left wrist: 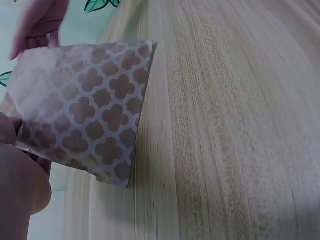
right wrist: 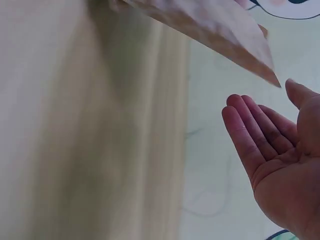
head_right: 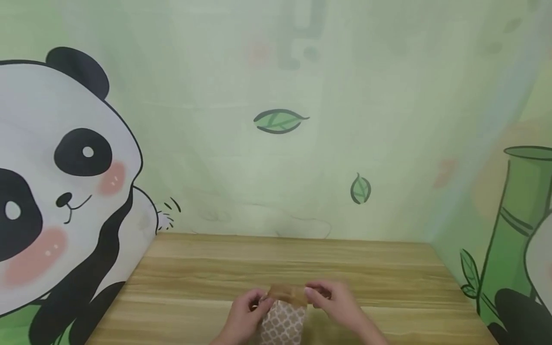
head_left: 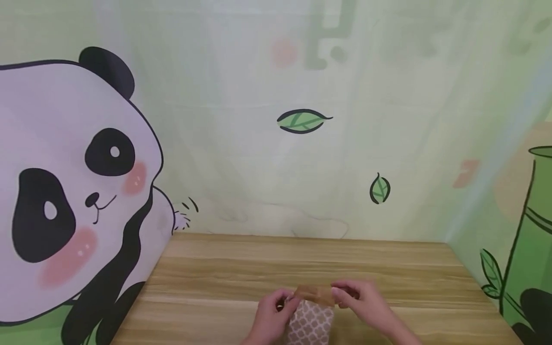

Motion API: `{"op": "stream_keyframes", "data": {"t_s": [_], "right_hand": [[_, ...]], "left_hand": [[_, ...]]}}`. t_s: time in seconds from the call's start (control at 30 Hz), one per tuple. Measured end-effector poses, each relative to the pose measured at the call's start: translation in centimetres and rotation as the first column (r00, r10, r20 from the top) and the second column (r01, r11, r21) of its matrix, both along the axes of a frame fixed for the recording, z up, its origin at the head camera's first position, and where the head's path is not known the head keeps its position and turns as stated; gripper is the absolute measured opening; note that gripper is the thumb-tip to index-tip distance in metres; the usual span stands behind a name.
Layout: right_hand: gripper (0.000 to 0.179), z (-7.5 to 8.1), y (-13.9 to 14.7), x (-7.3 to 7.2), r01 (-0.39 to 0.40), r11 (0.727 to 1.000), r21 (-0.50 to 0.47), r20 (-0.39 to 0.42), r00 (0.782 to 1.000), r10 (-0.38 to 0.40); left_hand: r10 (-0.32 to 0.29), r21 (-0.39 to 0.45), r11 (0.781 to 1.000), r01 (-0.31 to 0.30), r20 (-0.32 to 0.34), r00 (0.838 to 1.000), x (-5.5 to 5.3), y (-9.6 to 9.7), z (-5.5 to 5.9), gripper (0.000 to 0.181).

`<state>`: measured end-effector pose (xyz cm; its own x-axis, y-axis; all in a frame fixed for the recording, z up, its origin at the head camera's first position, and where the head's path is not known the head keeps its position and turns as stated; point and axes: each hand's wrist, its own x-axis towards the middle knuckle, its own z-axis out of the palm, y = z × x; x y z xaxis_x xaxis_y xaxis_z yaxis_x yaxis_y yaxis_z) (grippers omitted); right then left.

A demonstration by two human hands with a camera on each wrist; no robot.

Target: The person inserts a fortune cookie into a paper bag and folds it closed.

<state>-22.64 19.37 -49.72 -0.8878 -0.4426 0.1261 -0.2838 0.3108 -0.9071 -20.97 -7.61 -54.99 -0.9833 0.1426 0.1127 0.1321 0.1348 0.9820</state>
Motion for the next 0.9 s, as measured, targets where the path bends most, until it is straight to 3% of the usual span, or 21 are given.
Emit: {"op": "stream_keyframes", "data": {"t_s": [0.2, 0.3, 0.53, 0.7, 0.9], "right_hand": [[0.032, -2.4, -0.8, 1.3, -0.044, 0.999, -0.032, 0.072, 0.996, 0.047], [0.029, -2.9, -1.6, 1.4, -0.018, 1.000, -0.012, 0.101, 0.995, 0.019], [0.025, -3.8, -1.7, 1.2, 0.045, 0.999, -0.006, 0.087, 0.995, -0.044], [0.026, -4.7, -1.2, 1.0, 0.031, 0.993, -0.116, 0.077, 0.997, -0.022], [0.028, -5.6, -1.0, 0.7, 0.065, 0.973, -0.219, 0.154, 0.988, -0.031]], "left_hand": [[0.075, -0.022, 0.997, -0.075, 0.001, 0.997, 0.0, 0.1, 0.0, 0.015], [0.087, -0.019, 0.996, -0.086, 0.030, 0.996, 0.0, 0.2, 0.0, 0.017], [0.074, -0.015, 0.997, -0.073, 0.099, 0.992, 0.0, 0.2, -0.4, 0.025], [0.073, 0.011, 0.997, -0.074, 0.110, 0.991, -0.1, -0.1, -0.6, 0.024], [0.015, 0.084, 0.996, -0.025, 0.119, 0.993, -0.4, -0.4, -1.1, 0.027]]}}
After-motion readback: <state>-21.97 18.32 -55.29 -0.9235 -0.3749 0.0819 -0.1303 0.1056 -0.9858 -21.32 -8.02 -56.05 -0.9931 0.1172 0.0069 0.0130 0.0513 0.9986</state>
